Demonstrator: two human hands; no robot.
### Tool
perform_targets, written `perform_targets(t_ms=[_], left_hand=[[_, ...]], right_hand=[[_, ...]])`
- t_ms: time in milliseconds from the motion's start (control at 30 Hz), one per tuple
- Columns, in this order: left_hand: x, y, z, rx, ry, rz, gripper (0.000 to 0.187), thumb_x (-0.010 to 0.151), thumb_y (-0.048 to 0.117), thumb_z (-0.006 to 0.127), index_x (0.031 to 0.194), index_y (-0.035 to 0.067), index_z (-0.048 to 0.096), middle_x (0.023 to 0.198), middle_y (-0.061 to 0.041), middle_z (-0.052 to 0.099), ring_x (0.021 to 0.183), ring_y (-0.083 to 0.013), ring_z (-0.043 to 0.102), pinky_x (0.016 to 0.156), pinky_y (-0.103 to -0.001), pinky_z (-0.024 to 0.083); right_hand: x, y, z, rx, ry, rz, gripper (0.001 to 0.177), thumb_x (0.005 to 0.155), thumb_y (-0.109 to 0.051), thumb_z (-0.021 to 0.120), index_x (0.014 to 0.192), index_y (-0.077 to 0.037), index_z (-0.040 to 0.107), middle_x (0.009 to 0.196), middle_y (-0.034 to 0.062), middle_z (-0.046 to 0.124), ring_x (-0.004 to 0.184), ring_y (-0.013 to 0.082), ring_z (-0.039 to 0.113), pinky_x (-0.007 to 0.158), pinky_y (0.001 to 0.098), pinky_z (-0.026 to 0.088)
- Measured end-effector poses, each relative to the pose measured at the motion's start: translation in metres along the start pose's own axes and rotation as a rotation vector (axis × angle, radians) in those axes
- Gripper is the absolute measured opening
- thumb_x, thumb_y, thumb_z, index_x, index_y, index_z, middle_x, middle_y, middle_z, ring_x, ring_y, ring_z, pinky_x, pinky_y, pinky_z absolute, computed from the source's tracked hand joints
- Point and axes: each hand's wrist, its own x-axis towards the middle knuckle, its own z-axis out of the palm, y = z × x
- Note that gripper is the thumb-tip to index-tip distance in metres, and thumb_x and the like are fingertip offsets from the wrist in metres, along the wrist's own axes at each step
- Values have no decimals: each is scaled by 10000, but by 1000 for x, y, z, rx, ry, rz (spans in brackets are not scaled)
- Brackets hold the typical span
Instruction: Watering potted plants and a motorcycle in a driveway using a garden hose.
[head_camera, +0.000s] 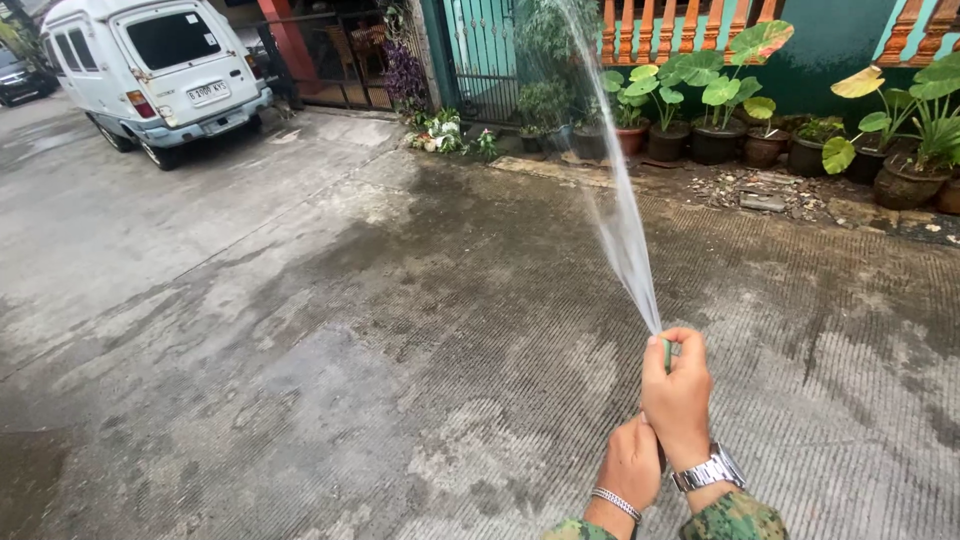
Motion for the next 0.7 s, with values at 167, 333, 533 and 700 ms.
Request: perform_targets(t_ms=[167, 333, 533, 700], left_hand=[[3, 0, -2, 10, 2, -33, 465, 1076, 288, 346, 957, -63, 627, 852, -299, 651, 827, -488, 631, 688, -505, 464], [6, 30, -9, 5, -20, -113, 463, 1071, 301, 345, 992, -56, 629, 835, -281, 653, 804, -468, 642, 698, -489, 472], [5, 13, -2, -18, -2, -96, 471, 1083, 314, 341, 1001, -51, 627, 834, -270, 660, 812, -449, 660, 722, -469, 495], [12, 27, 4, -56, -34, -156, 441, 1046, 284, 338, 1029, -39, 637, 837, -296, 657, 804, -487, 647, 718, -505, 475]], right_hand=[[3, 0, 2, 8, -2, -27, 171, 1002, -168, 592, 1095, -40, 526, 566, 39, 546, 441, 114, 508, 392, 337, 367], [5, -10, 2, 33, -13, -19, 165, 999, -170, 582, 1083, -45, 514, 582, 19, 557, 429, 112, 526, 382, 331, 383], [5, -5, 0, -28, 9, -74, 153, 1017, -163, 601, 1088, -47, 531, 552, 59, 521, 440, 130, 505, 407, 349, 361], [19, 17, -4, -77, 27, -187, 131, 1030, -142, 608, 1089, -45, 542, 617, 41, 541, 492, 120, 491, 433, 332, 376]])
